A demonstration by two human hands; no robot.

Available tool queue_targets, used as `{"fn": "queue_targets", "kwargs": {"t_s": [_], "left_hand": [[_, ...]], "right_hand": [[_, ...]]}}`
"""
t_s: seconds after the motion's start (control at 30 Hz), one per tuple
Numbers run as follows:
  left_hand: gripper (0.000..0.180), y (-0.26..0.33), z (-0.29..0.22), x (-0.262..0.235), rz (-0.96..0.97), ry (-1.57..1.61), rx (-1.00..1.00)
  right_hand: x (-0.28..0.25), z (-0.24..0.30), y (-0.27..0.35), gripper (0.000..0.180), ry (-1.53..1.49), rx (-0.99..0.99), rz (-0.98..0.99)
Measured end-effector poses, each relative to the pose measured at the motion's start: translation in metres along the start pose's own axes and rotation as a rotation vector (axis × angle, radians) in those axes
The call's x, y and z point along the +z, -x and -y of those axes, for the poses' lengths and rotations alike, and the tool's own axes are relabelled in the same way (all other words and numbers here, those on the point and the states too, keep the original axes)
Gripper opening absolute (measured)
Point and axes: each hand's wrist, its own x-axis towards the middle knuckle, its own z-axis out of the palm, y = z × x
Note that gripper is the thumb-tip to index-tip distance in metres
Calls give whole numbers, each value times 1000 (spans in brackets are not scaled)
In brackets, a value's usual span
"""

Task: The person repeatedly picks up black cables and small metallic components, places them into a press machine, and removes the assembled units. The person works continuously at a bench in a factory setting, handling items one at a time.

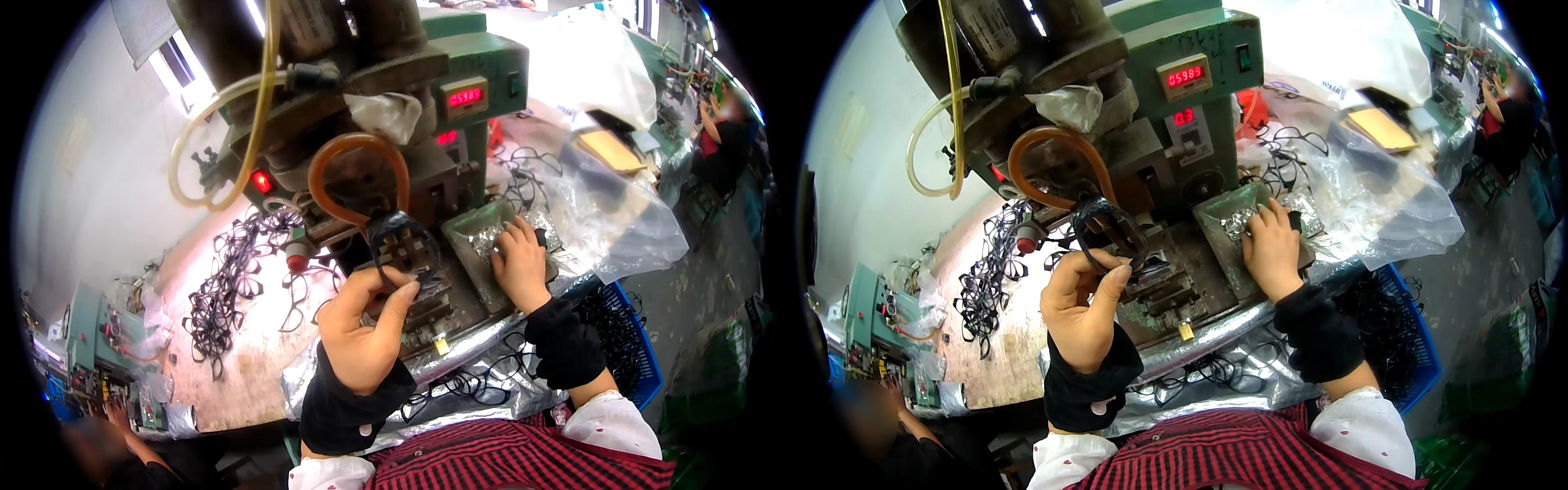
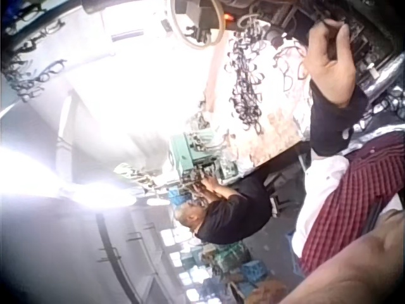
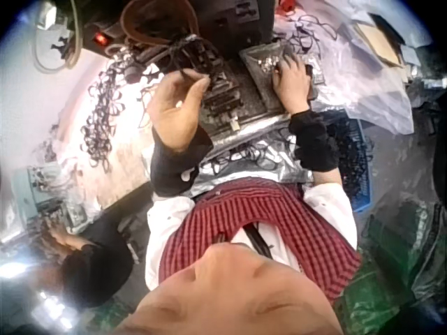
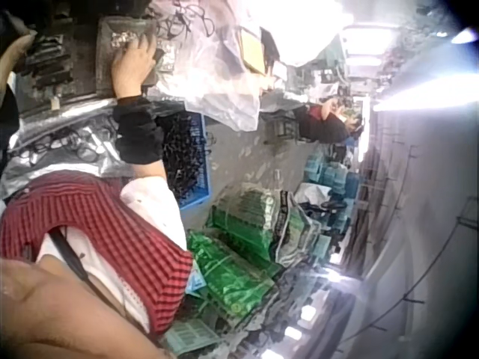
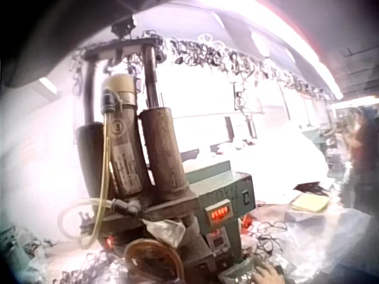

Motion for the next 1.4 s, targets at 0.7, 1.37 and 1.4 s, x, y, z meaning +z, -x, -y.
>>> {"fn": "queue_targets", "kwargs": {"t_s": [0.7, 1.37, 1.4], "left_hand": [[28, 40, 54, -114, -525, -627, 165], [7, 2, 227, -278, -135, -437, -53], [8, -5, 207, -261, -184, -298, -61]], "right_hand": [[-14, -13, 18, 21, -729, 416, 56], [-64, -12, 55, 17, -766, 511, 36], [-66, -12, 55, 17, -785, 489, 64]]}}
